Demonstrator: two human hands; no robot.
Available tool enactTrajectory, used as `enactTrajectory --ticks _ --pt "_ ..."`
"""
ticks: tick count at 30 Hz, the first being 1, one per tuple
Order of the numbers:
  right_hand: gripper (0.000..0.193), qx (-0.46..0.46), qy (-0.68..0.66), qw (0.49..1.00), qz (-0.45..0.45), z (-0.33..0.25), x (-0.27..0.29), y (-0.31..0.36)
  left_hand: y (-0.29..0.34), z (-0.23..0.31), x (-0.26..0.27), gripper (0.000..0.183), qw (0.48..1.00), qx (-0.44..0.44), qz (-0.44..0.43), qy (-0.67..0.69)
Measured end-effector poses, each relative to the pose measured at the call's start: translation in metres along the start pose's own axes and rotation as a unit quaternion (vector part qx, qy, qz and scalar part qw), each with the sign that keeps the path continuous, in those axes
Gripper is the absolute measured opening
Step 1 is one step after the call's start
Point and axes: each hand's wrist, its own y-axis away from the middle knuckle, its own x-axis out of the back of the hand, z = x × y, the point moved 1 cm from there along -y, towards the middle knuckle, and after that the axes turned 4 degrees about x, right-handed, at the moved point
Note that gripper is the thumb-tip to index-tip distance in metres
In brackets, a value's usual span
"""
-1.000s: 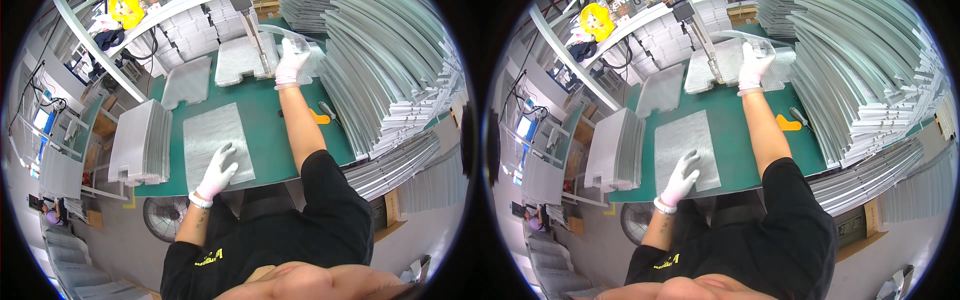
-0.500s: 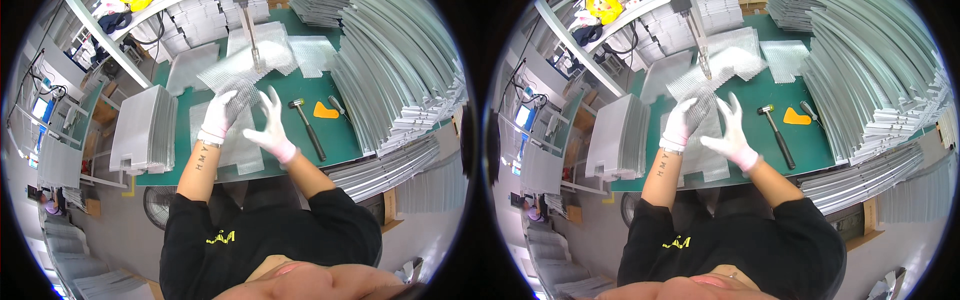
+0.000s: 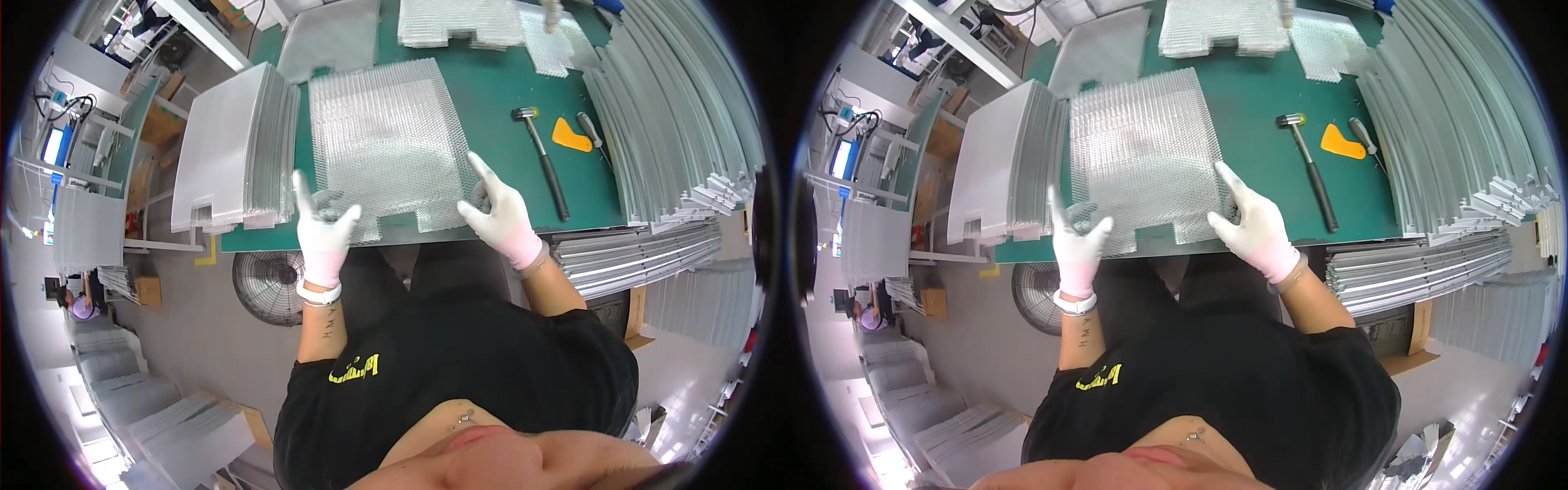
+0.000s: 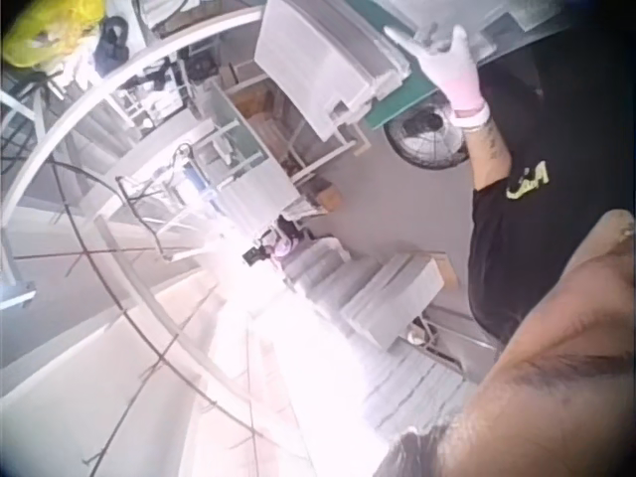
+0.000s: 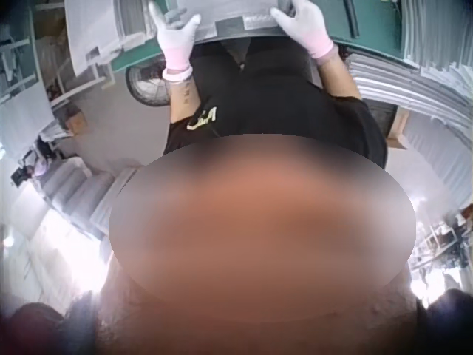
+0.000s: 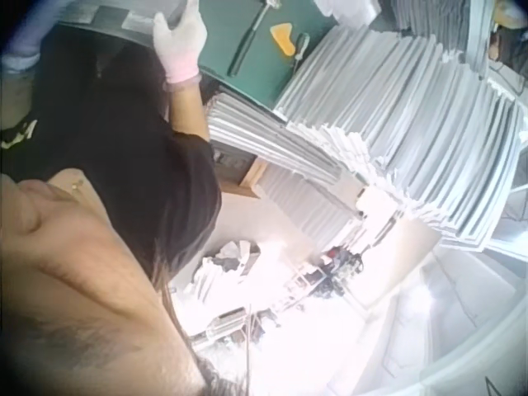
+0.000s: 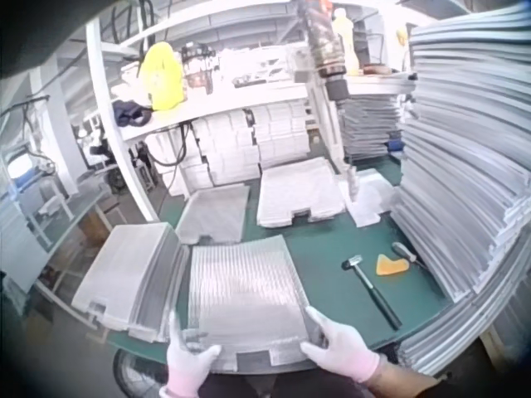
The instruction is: The person assembles metal frames by placing a mesh sheet on a green table, inserting a plastic clip, and fitting two metal bars into the mesh edges. They then use a power drill to secure the bars to the mesh. The process is repeated for multiple units.
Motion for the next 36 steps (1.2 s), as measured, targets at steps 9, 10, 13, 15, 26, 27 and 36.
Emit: enactTrajectory --ticks 9,10,13,15,26,27,36 --pt "0.052 0.071 0.114 0.99 0.053 0.034 -0.048 0.001 -0.006 -0.036 -0.007 0.079 0.948 -0.034 -0.065 -0.311" --pt "0.051 0.047 0.133 0.989 0.036 0.035 -0.05 0.001 -0.008 -0.042 -0.009 0.079 0.945 -0.036 -0.07 -0.319" --pt "0.048 0.035 0.164 0.986 0.012 0.036 -0.051 0.002 -0.01 -0.056 -0.01 0.078 0.945 -0.048 -0.07 -0.314" --pt "0.047 0.046 0.17 0.984 0.006 0.035 -0.05 0.002 -0.009 -0.059 -0.008 0.077 0.949 -0.035 -0.076 -0.304" --pt "0.046 0.064 0.203 0.976 -0.044 0.038 -0.047 0.002 -0.013 -0.07 -0.007 0.079 0.939 -0.057 -0.092 -0.325" --pt "0.045 0.061 0.202 0.977 -0.041 0.036 -0.047 0.0 -0.015 -0.067 -0.008 0.079 0.939 -0.052 -0.094 -0.326" --pt "0.011 0.261 0.182 0.923 -0.216 -0.142 0.015 -0.014 -0.024 -0.057 -0.01 0.06 0.849 -0.112 -0.159 -0.491"
